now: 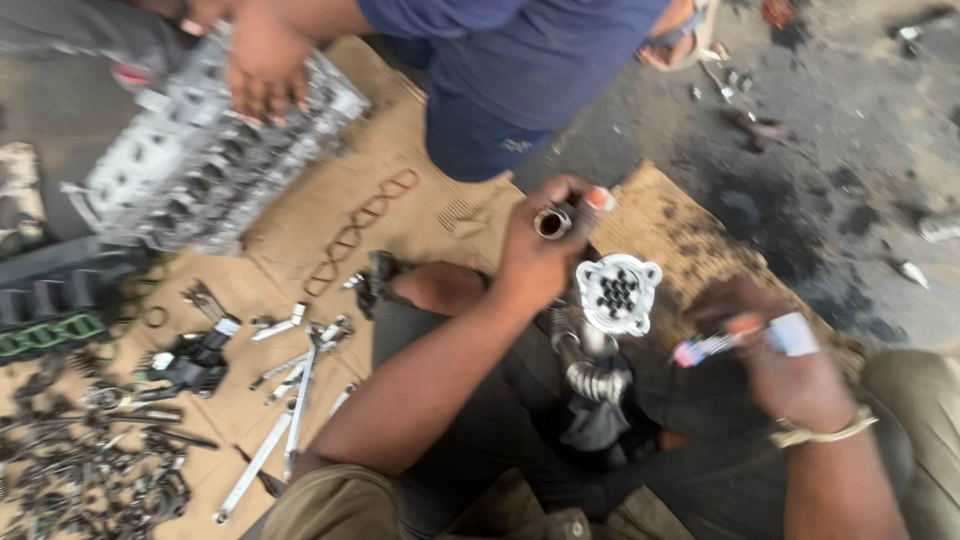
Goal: The person applies sealant from a tube to the flange of a metal exhaust manifold using their finger to spread it. They are sitting on the floor in a workshop environment with various tools and engine parts nearby.
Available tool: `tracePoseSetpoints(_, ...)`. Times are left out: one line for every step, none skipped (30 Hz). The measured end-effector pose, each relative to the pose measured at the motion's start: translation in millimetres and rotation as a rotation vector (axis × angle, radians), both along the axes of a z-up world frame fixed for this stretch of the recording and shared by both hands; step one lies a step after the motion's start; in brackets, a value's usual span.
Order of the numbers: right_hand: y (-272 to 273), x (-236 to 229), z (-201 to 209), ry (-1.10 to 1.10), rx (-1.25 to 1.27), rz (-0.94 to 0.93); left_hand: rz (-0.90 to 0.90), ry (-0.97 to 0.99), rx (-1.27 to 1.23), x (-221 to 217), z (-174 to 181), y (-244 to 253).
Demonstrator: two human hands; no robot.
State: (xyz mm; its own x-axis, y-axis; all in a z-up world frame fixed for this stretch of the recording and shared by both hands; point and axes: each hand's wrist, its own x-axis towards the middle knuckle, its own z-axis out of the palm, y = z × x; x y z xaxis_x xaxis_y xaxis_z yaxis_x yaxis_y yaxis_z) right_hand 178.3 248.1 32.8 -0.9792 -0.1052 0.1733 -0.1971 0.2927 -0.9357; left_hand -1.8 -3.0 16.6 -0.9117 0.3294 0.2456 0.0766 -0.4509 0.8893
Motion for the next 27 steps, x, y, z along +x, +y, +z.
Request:
tracePoseSetpoints(0.5, 0.0, 17.0, -0.044, -0.13, -0.118, 0.013, 0.02, -0.033, 0.3, 6.7, -0.6)
tracePoseSetpoints(0.8, -2.0, 31.0, -0.086, -0.259, -0.238, 0.026, 0.04, -0.065, 0.3, 11.6, 0.3)
tracePoseSetpoints(-0.8, 0.4, 43.6, -0.044, -0.326, -0.214, 0.038, 0.043, -0.104, 3.9, 12.4, -0.7)
tracePoseSetpoints(-3.9, -2.6, 51.1, -0.029, -0.39, -0.214, 0.05, 0.041, -0.147, 7.9, 11.9, -1.2)
tracePoseSetpoints(-6.4, -7.6, 57.7, -0.001, -0.455, -0.208, 0.065, 0.051, -0.192, 8.2, 12.2, -1.4)
tracePoseSetpoints(-12.3, -12.0, 60.8, 0.0, -0.515, -0.225, 0.078, 0.061, -0.238, 8.7, 12.3, -0.4)
tracePoseSetpoints(-20.2, -14.2, 61.1, 0.035, -0.491, -0.23, 0.11, 0.109, -0.251, 8.7, 12.1, -0.2)
tracePoseSetpoints(-27.5, -16.6, 60.5, 0.069, -0.468, -0.237, 0.14, 0.158, -0.265, 8.7, 11.3, 0.3)
tracePoseSetpoints(-39.6, -13.8, 57.3, 0.125, -0.36, -0.233, 0.17, 0.204, -0.283, 9.1, 9.6, 0.8)
tracePoseSetpoints(-46.9, -13.6, 55.0, 0.179, -0.279, -0.215, 0.165, 0.205, -0.279, 8.9, 7.5, 2.2)
tracePoseSetpoints(-54.9, -10.4, 50.6, 0.231, -0.201, -0.204, 0.155, 0.203, -0.277, 9.0, 4.9, 3.3)
tracePoseSetpoints(-58.7, -9.1, 46.2, 0.282, -0.149, -0.178, 0.149, 0.211, -0.278, 9.6, 2.0, 3.0)
tracePoseSetpoints(-59.2, -7.7, 41.5, 0.304, -0.085, -0.147, 0.14, 0.222, -0.275, 10.9, -1.5, 3.5)
tracePoseSetpoints(-59.9, -5.7, 36.9, 0.328, -0.022, -0.115, 0.134, 0.244, -0.275, 12.5, -4.4, 2.9)
tracePoseSetpoints(-54.0, -10.0, 36.8, 0.332, 0.054, -0.074, 0.125, 0.25, -0.274, 11.9, -5.2, 3.9)
tracePoseSetpoints(-53.7, -12.2, 34.5, 0.342, 0.075, -0.073, 0.115, 0.255, -0.272, 11.3, -5.4, 4.3)
tracePoseSetpoints(-52.1, -15.9, 33.0, 0.355, 0.095, -0.071, 0.103, 0.237, -0.277, 12.1, -5.6, 4.5)
tracePoseSetpoints(-54.3, -18.1, 30.6, 0.374, 0.059, -0.11, 0.1, 0.231, -0.284, 13.6, -5.7, 4.3)
tracePoseSetpoints(-54.0, -21.3, 31.4, 0.387, 0.06, -0.093, 0.1, 0.23, -0.289, 13.1, -5.8, 4.6)
tracePoseSetpoints(-54.3, -25.4, 32.2, 0.399, 0.062, -0.075, 0.108, 0.241, -0.296, 13.2, -6.1, 5.2)
tracePoseSetpoints(-52.4, -27.5, 36.4, 0.403, 0.102, 0.0, 0.115, 0.245, -0.306, 15.0, -7.0, 5.0)
tracePoseSetpoints(-56.2, -26.9, 37.3, 0.412, 0.123, 0.034, 0.122, 0.25, -0.315, 16.6, -8.1, 5.0)
tracePoseSetpoints(-57.0, -28.7, 39.5, 0.425, 0.145, 0.07, 0.125, 0.25, -0.326, 16.5, -9.1, 5.5)
tracePoseSetpoints(-60.1, -29.2, 40.2, 0.445, 0.147, 0.064, 0.13, 0.25, -0.34, 16.4, -10.0, 6.1)
tracePoseSetpoints(-61.3, -30.0, 41.4, 0.453, 0.15, 0.063, 0.133, 0.25, -0.354, 16.1, -10.8, 7.0)
tracePoseSetpoints(-62.7, -30.2, 42.2, 0.46, 0.154, 0.061, 0.137, 0.249, -0.37, 16.1, -11.6, 8.0)
tracePoseSetpoints(-63.2, -30.0, 43.6, 0.455, 0.159, 0.067, 0.14, 0.248, -0.38, 15.7, -12.3, 8.1)
